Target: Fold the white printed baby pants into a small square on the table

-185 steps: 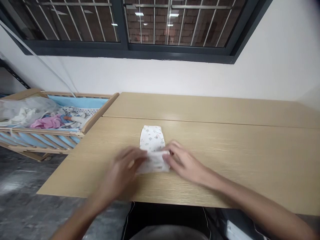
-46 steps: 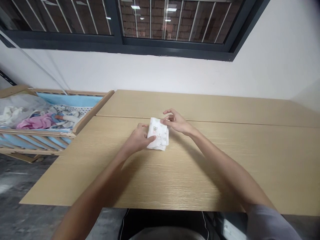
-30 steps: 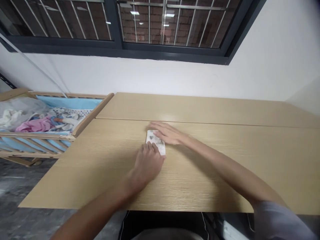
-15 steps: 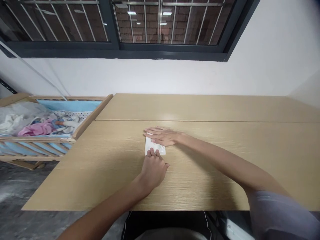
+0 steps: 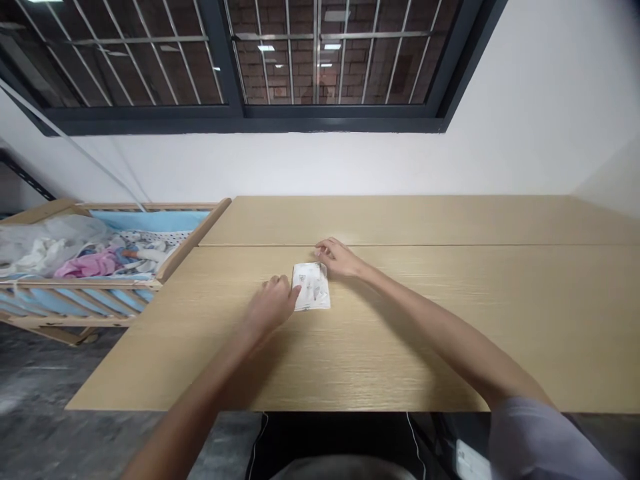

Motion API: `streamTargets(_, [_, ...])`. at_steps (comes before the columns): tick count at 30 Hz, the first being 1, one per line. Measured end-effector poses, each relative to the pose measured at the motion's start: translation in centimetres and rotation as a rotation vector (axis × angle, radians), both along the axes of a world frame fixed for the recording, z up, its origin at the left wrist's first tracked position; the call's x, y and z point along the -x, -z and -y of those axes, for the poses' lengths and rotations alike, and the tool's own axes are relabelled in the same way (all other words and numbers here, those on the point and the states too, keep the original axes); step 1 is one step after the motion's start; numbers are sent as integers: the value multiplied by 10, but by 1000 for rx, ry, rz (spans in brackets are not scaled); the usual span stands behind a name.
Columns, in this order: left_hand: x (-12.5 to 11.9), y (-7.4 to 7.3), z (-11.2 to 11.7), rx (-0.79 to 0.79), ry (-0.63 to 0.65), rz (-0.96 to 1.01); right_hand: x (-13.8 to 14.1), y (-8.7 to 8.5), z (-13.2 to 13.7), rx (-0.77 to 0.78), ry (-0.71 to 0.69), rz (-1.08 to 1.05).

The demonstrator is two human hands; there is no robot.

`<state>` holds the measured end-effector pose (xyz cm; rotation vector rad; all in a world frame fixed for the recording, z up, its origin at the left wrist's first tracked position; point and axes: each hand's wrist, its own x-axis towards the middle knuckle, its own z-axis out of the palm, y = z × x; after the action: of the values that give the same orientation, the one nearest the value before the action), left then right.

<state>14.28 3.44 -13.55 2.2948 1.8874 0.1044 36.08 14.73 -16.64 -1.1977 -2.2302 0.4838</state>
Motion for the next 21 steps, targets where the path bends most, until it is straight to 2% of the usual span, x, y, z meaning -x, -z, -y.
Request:
streamTargets(4, [-3,12,-27,79,-66,-42,2,4,11,129,-19,-25])
streamTargets(6, [-8,18,-37,97,-66,-54,6,9,16,148,20,-14])
streamTargets(9, [-14,21,-40,101,-37,-56,15,14,24,126,96,-1])
streamTargets(11, [-15,18,-34,92,-6,-43,22,13,33,108,108,-1])
streamTargets(13, [-11,9,-19,82,24,-22,31,6,47,130,82,-5])
streamTargets(16, [8,-15,18,82,69,17,45,-11,87,243,5,-79])
streamTargets(19, [46,-40,72,177,168,206,60,-27,149,382,-80,-294])
streamTargets(20, [64,-43,93,251,173,300,67,-31,172,429,-113,-382])
streamTargets(21, [83,-44,115,278,120,345,74,-32,196,488,-156,-466])
